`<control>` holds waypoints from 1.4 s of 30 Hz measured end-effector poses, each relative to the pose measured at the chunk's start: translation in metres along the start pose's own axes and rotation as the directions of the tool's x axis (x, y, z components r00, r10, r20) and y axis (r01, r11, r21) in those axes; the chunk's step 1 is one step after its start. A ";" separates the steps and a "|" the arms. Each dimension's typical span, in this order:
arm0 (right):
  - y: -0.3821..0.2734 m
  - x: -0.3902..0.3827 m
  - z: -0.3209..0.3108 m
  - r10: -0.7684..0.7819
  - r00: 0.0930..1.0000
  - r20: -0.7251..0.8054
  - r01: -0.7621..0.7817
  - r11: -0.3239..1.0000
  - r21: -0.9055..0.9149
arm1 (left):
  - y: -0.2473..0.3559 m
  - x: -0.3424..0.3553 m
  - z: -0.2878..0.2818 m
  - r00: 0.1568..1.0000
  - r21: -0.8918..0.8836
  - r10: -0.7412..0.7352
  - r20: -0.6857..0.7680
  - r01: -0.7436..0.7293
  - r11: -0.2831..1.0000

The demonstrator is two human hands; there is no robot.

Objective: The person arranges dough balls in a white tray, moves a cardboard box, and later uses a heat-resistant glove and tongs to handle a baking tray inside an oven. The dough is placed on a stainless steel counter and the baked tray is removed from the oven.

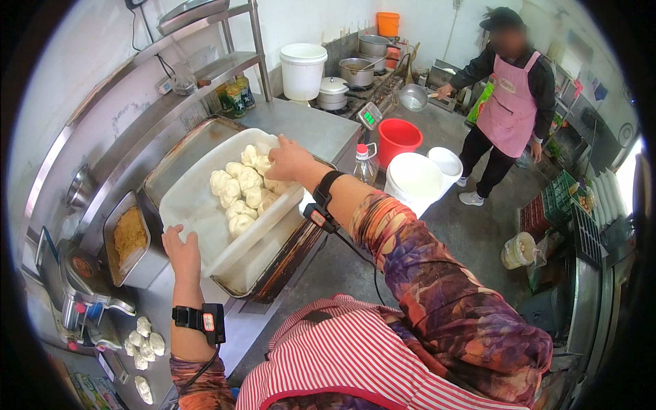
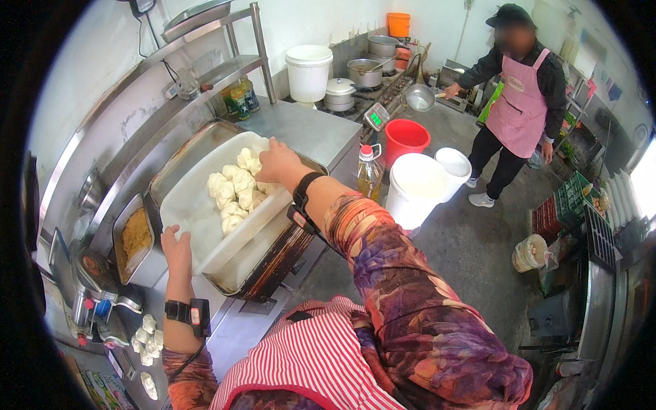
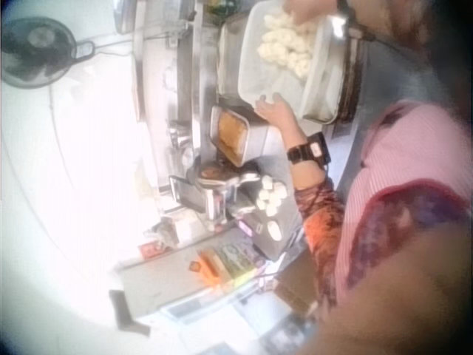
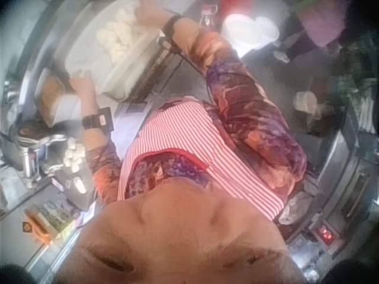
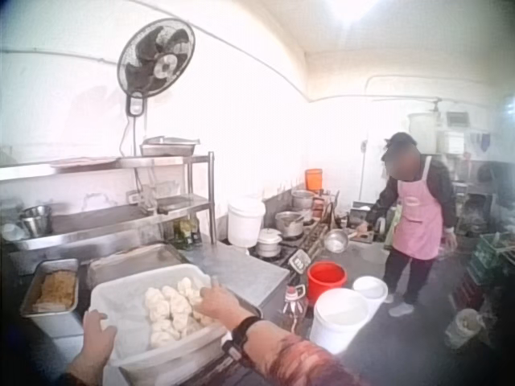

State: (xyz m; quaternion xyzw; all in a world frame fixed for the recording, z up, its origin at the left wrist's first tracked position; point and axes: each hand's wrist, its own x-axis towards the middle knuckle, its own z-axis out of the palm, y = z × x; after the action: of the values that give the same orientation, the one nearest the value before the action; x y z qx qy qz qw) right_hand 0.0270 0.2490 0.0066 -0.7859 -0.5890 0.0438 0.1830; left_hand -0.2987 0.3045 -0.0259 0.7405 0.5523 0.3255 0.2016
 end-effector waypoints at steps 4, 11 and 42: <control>0.000 -0.001 -0.004 0.007 0.999 0.046 -0.008 0.999 0.034 | 0.000 0.000 0.000 1.000 -0.015 -0.001 0.015 0.002 1.000; 0.001 0.001 0.002 0.013 1.000 -0.007 -0.013 1.000 0.004 | -0.002 0.000 0.002 1.000 -0.020 0.003 -0.019 -0.004 1.000; 0.004 0.003 0.002 -0.018 0.998 0.058 0.015 0.999 0.051 | -0.010 0.000 0.000 0.998 -0.039 0.046 -0.047 -0.048 0.998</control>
State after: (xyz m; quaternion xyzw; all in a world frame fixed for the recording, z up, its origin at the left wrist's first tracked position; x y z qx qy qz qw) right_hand 0.0306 0.2517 0.0036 -0.7745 -0.5993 0.0801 0.1860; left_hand -0.3056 0.3076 -0.0330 0.7413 0.5328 0.3581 0.1958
